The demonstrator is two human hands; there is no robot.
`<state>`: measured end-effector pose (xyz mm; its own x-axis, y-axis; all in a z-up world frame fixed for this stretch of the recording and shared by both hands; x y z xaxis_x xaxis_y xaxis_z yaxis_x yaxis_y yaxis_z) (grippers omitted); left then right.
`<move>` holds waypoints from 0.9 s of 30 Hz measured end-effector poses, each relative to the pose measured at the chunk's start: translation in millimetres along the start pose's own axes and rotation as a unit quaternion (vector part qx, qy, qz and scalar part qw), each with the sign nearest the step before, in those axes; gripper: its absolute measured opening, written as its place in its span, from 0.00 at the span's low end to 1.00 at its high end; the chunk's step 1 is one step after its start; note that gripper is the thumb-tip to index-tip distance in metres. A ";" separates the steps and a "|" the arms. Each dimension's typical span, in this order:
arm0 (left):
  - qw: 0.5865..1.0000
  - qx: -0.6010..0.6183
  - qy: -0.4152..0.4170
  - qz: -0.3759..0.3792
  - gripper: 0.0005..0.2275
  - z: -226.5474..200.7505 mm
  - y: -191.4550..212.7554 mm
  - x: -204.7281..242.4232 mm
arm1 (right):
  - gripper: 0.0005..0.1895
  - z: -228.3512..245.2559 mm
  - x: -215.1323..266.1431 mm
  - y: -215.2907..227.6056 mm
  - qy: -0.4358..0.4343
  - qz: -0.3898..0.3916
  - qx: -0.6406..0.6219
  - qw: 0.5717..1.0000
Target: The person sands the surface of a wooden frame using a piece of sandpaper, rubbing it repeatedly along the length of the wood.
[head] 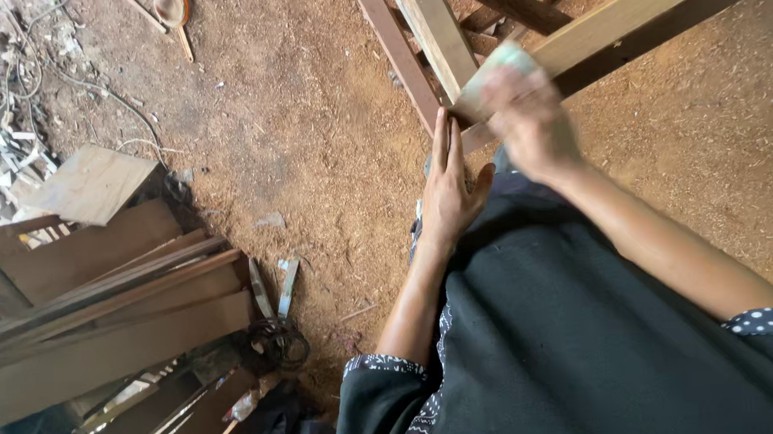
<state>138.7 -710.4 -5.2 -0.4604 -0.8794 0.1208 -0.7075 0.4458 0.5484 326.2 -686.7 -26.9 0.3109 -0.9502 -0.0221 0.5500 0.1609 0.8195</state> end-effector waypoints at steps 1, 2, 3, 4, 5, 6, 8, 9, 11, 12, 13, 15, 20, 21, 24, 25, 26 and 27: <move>1.000 0.007 -0.005 -0.006 0.40 0.3 -0.3 -1.7 | 0.17 3.1 -5.4 -2.8 0.032 0.016 0.025 0.999; 1.000 0.015 -0.008 -0.009 0.40 1.4 0.3 -0.7 | 0.18 8.8 -8.8 -9.9 0.060 0.033 0.048 0.997; 1.000 0.015 -0.007 -0.005 0.39 2.8 1.3 -1.1 | 0.19 10.8 -10.7 -14.0 0.088 0.051 0.071 0.992; 1.000 0.016 -0.005 0.000 0.38 2.7 1.2 -0.6 | 0.20 2.2 -10.2 -7.5 0.049 0.031 0.078 0.995; 1.000 0.018 -0.003 0.005 0.37 2.1 1.3 0.4 | 0.20 -11.7 -10.8 4.4 0.010 0.012 0.086 0.996; 1.000 -0.019 -0.011 0.005 0.37 2.6 3.8 1.3 | 0.20 -23.5 -10.6 15.2 -0.036 -0.016 0.101 0.994; 0.995 -0.095 -0.022 0.006 0.37 0.7 10.9 9.8 | 0.21 -24.3 -10.4 11.1 -0.048 -0.065 0.123 0.989; 0.994 -0.103 -0.020 0.016 0.36 -1.3 10.4 4.8 | 0.22 -22.7 -9.6 8.2 -0.054 -0.088 0.131 0.986; 0.992 -0.123 0.006 0.034 0.35 1.0 12.4 5.6 | 0.22 -4.1 7.5 -7.5 0.043 -0.001 0.096 0.994; 0.990 -0.140 0.004 0.033 0.35 1.5 11.9 -0.7 | 0.23 -5.5 4.9 -6.3 0.103 0.033 0.089 0.990; 0.987 -0.157 0.003 0.032 0.36 1.2 11.8 -4.3 | 0.19 -14.1 -0.3 -0.3 0.039 0.021 0.055 0.998; 0.985 -0.171 0.012 0.028 0.36 -3.2 7.0 -14.7 | 0.13 -33.6 2.9 17.5 -0.090 0.013 -0.022 0.996; 0.983 -0.177 0.032 0.024 0.34 -21.5 -12.0 -22.5 | 0.23 -54.2 11.2 39.3 -0.039 -0.095 0.048 0.994; 0.982 -0.187 0.035 0.019 0.35 -26.8 -17.8 -24.9 | 0.24 -46.5 15.4 31.9 -0.016 -0.086 -0.003 0.996; 0.972 -0.227 0.059 -0.017 0.35 -36.1 -31.2 -41.7 | 0.25 -51.7 22.5 28.8 0.026 0.024 0.108 0.994; 0.967 -0.243 0.073 -0.034 0.36 -38.1 -34.5 -45.2 | 0.25 -70.6 17.7 37.6 0.011 -0.019 0.109 0.994; 0.962 -0.257 0.090 -0.039 0.37 -44.4 -39.8 -46.0 | 0.24 -92.8 23.3 54.0 -0.013 -0.055 0.105 0.993; 0.960 -0.258 0.098 -0.041 0.36 -47.4 -42.2 -50.6 | 0.24 -113.9 26.6 66.6 -0.037 -0.092 0.101 0.990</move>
<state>217.3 -692.6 4.8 -0.2698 -0.9449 0.1856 -0.3539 0.2765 0.8935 459.4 -670.9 -38.2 0.1586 -0.9765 -0.1458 0.4228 -0.0663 0.9038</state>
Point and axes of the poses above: each hand's wrist, its own x-axis away from the middle knuckle, its own y-axis out of the back of the hand, z = x × y, the point moved 1 cm from there along -x, towards the middle knuckle, and after that the axes turned 14 degrees about z, right-handed, at the moved point
